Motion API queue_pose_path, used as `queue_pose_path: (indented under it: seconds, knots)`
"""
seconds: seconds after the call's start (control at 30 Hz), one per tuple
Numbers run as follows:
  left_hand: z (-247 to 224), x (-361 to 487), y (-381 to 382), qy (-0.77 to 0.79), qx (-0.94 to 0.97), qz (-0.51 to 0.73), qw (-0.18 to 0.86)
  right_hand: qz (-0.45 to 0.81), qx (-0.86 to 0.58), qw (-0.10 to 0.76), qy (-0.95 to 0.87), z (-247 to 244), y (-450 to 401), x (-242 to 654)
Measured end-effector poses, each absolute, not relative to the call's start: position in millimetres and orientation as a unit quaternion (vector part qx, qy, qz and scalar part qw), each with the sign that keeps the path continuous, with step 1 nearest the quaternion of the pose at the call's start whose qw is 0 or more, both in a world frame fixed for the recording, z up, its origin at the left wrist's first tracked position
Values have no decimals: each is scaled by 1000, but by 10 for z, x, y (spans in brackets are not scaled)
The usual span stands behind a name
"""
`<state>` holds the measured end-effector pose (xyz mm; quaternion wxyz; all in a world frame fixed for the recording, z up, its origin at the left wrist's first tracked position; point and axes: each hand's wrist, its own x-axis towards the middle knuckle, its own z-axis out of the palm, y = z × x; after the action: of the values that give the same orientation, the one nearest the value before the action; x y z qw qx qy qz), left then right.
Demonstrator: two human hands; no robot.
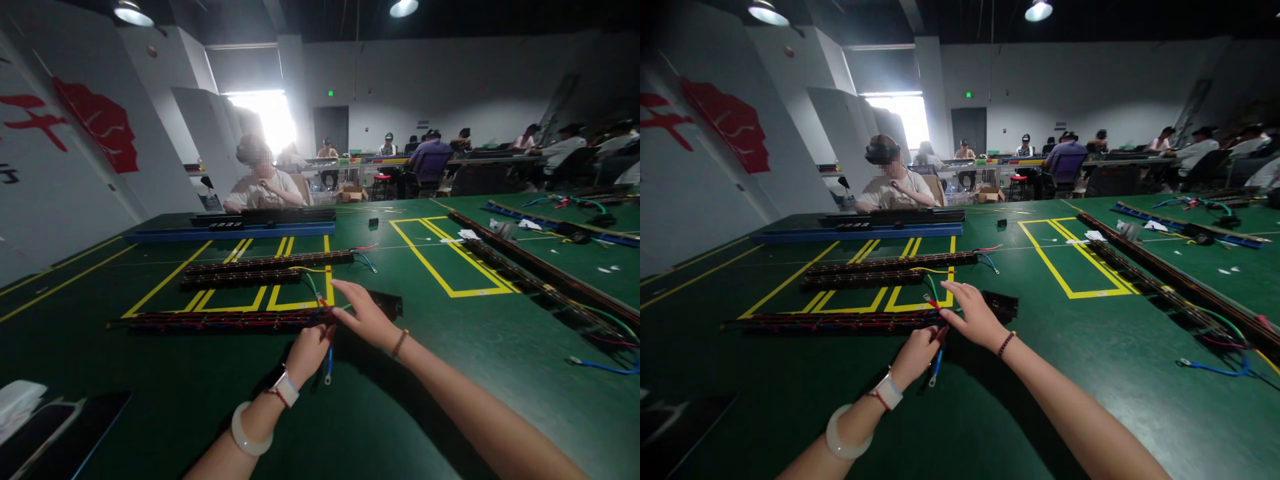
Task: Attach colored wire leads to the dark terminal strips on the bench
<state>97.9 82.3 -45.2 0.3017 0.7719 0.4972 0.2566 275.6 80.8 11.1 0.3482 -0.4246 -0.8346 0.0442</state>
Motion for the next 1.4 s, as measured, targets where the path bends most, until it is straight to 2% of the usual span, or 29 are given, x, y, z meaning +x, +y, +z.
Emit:
queue_pose_path:
  seconds: [0.1,0.17,0.23,0.33,0.4,0.5,0.63,0.83,1.0,1.17,1.27,1.4]
  knots:
    - [-497,979,828,481,784,264,291,146,-331,342,-867,281,680,2568]
    - [-519,986,827,468,795,264,280,159,-318,342,-870,311,654,2522]
    - [-522,995,818,497,803,241,224,150,-356,361,-849,299,684,2554]
    - [-497,1004,799,522,798,211,215,137,-420,389,-808,271,808,2716]
    - [-476,1004,788,511,803,221,213,129,-447,375,-802,256,915,2860]
    - [-469,998,783,484,804,250,240,115,-483,307,-812,215,1049,3060]
    - [-500,1008,799,479,764,266,340,158,-494,246,-819,134,1139,3219]
    - [-448,1085,774,434,528,275,676,149,-461,62,-873,86,1364,3301]
    - [-338,1115,780,334,350,285,827,145,-431,-64,-888,73,1558,3228]
    - [-295,1208,831,301,224,289,881,133,-437,-102,-884,157,1527,3079]
    - [-315,1284,836,288,219,318,876,130,-457,-91,-875,217,1429,3000]
    - [-381,1359,833,250,222,346,876,57,-461,-74,-883,219,1282,2912]
